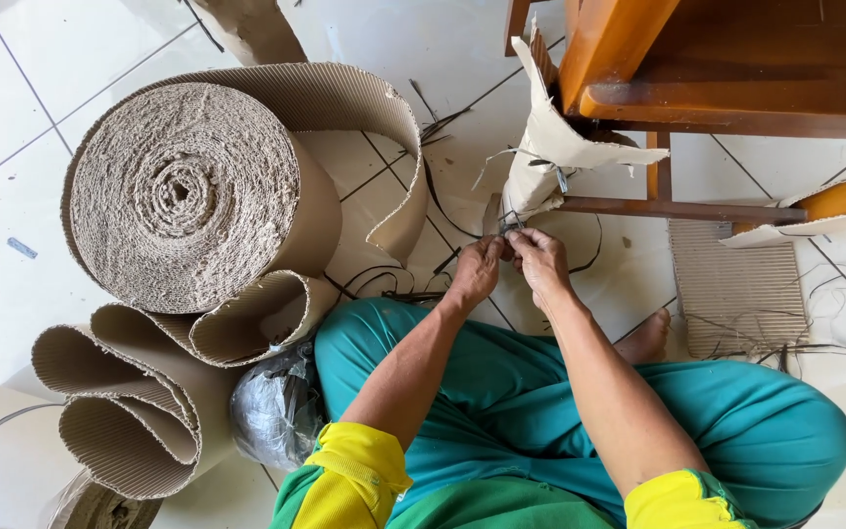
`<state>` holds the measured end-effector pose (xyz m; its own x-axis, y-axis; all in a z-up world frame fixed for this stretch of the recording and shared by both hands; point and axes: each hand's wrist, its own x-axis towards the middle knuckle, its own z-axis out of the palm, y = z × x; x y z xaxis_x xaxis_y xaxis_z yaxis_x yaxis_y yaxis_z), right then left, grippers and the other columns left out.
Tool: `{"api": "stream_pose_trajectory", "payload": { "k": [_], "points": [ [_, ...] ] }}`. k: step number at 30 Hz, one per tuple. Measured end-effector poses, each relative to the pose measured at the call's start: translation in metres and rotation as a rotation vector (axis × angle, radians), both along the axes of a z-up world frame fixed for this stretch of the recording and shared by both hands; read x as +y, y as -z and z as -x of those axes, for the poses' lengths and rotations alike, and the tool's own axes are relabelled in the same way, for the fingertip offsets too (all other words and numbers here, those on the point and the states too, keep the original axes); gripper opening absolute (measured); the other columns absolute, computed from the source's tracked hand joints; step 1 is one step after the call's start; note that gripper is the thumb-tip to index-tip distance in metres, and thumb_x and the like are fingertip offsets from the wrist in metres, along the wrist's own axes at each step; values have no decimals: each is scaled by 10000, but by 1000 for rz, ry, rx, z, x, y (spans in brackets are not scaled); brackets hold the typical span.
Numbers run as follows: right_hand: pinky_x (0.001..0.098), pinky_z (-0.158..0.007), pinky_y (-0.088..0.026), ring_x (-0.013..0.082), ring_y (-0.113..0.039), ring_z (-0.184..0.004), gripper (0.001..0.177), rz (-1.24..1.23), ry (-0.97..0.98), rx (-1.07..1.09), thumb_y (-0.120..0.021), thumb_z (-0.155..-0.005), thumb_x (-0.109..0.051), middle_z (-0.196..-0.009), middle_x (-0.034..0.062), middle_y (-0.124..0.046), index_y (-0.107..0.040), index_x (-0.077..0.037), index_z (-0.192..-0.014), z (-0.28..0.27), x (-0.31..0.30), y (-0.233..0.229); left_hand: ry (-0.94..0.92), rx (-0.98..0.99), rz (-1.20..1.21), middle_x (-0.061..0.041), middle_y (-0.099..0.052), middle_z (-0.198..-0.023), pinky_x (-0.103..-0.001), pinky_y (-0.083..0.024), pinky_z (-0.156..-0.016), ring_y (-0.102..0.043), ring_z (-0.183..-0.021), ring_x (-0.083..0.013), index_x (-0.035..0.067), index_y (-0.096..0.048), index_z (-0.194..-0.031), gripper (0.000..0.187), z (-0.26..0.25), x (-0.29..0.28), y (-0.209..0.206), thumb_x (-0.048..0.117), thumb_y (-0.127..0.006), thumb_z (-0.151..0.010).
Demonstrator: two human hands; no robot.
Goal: Wrapping a wooden chair leg with corrugated cardboard and securing it with string for protection.
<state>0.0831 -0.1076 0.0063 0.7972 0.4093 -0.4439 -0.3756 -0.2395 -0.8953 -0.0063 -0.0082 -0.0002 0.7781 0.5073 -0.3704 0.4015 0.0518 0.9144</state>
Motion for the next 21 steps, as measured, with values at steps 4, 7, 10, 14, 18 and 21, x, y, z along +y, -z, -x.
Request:
{"api": "stream_pose_trajectory", "payload": {
  "k": [4,7,10,14,18,21],
  "points": [
    [158,-495,-479,75,-589,-583,147,-38,69,35,-699,-965,-222,-699,6,-565,-770,-116,-1037,10,2,-7,-127,-65,144,-101,-668,-829,-386,-510,-764,-580,-823,-203,109,-740,-919,368,0,-1,-3,266,-430,-1039],
    [153,-540,-498,63,-590,-607,165,-111,38,71,-704,-970,-249,-706,-9,-555,-771,-146,-1081,12,-1,-9,-179,-43,248,-43,-616,-727,-320,-468,-678,-526,-710,-156,131,-737,-839,321,-2,-3,2,269,-486,-982],
    [209,-621,-545,82,-588,-704,211,-150,-82,21,-628,-1030,-238,-775,33,-616,-765,-170,-1176,12,-7,-3,-70,-50,193,-74,-597,-666,-333,-453,-617,-528,-655,-175,125,-711,-752,293,-12,7,27,270,-521,-920],
    [296,-580,-590,149,-621,-659,272,-46,-293,-178,-533,-1058,-85,-739,95,-654,-772,-147,-1169,2,-13,-10,20,46,101,-93,-615,-675,-349,-473,-655,-574,-702,-195,134,-726,-738,260,-4,11,1,284,-567,-878],
    [382,-637,-604,223,-739,-700,214,226,-498,-557,-614,-1004,-95,-771,74,-748,-771,-213,-1090,-15,-15,-21,14,61,100,-99,-659,-705,-339,-505,-700,-620,-727,-210,142,-747,-756,248,-9,10,12,303,-581,-846],
    [427,-705,-600,291,-747,-784,124,259,-455,-697,-661,-990,-128,-820,93,-755,-762,-187,-1029,-12,-16,-28,-110,31,193,-55,-687,-775,-305,-510,-774,-623,-797,-157,156,-769,-806,217,-9,10,22,324,-632,-827]
  ]
}}
